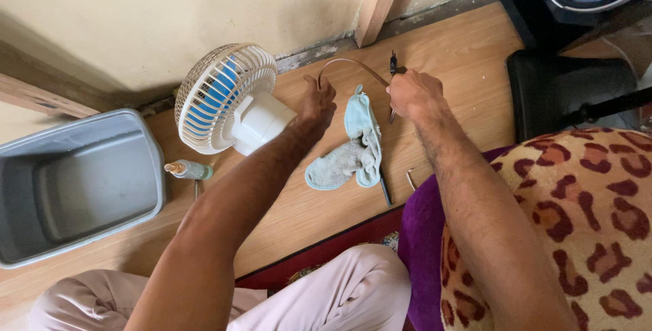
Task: The person sits on the floor and uses a screwdriver to loosen and remove a screw from the base of a small white table fan. They handle the fan's power cord and reposition the fan while working.
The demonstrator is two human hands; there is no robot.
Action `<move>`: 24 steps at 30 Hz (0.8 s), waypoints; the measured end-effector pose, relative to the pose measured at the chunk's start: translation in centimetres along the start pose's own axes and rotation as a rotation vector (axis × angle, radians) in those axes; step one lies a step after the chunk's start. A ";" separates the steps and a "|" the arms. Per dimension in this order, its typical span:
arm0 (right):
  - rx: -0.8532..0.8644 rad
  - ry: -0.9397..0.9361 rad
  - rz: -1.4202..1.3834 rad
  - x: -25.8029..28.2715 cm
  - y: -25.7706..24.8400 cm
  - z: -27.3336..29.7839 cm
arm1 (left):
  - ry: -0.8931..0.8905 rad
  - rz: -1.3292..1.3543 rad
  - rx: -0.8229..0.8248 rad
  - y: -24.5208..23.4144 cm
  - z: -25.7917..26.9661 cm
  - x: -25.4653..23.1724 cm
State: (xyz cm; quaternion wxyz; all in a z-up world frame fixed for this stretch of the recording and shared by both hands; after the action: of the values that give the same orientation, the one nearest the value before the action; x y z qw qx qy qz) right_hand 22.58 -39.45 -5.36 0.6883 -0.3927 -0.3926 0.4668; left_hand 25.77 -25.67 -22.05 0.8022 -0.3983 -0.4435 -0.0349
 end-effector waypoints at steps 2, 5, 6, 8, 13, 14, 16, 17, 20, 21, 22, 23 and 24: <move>-0.014 -0.021 -0.003 0.3 -0.1 0.0 | 0.065 -0.022 0.125 1.2 -0.2 -0.4; 0.007 -0.060 -0.006 0.9 0.0 0.2 | 0.151 -0.120 0.196 0.6 1.8 0.0; 0.022 -0.074 -0.006 1.1 0.2 0.3 | 0.178 -0.162 0.201 -0.1 2.9 0.4; 0.052 -0.089 0.031 1.4 0.7 0.5 | 0.145 -0.307 0.265 -1.1 4.3 2.8; 0.120 -0.096 -0.024 1.6 1.5 1.0 | 0.165 -0.205 0.208 -3.4 5.6 3.7; 0.107 -0.101 -0.045 1.7 1.5 0.9 | 0.158 -0.159 0.187 -3.7 5.5 3.5; 0.092 -0.121 -0.063 1.8 1.6 0.8 | 0.135 -0.121 0.139 -4.1 5.2 3.1; 0.090 -0.136 -0.060 1.8 1.7 0.7 | 0.119 -0.128 0.110 -4.3 5.2 2.9; 0.085 -0.161 -0.051 2.0 2.0 0.4 | 0.124 -0.088 0.057 -4.3 5.2 2.8; 0.085 -0.167 -0.048 2.1 2.1 0.4 | 0.135 -0.063 0.044 -4.3 5.3 2.7; 0.082 -0.170 -0.044 2.3 2.1 0.4 | 0.121 -0.015 0.022 -4.4 5.3 3.0; 0.080 -0.172 -0.040 2.4 2.1 0.3 | 0.107 0.033 -0.001 -4.6 5.3 3.4; 0.077 -0.174 -0.036 2.6 2.1 0.4 | 0.094 0.081 -0.024 -5.0 5.5 4.0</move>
State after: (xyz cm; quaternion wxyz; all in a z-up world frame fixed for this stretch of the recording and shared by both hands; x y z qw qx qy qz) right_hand 22.21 -36.40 -6.71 0.6745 -0.3167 -0.4399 0.5014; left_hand 22.36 -24.19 -14.45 0.8180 -0.4233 -0.3886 -0.0265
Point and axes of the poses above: each hand's wrist, its own z-axis away from the middle knuckle, its own y-axis out of the palm, x = y × z, the point moved 10 cm from there along -z, towards the middle knuckle, and after that the axes turned 14 degrees about -z, right-handed, at the moved point
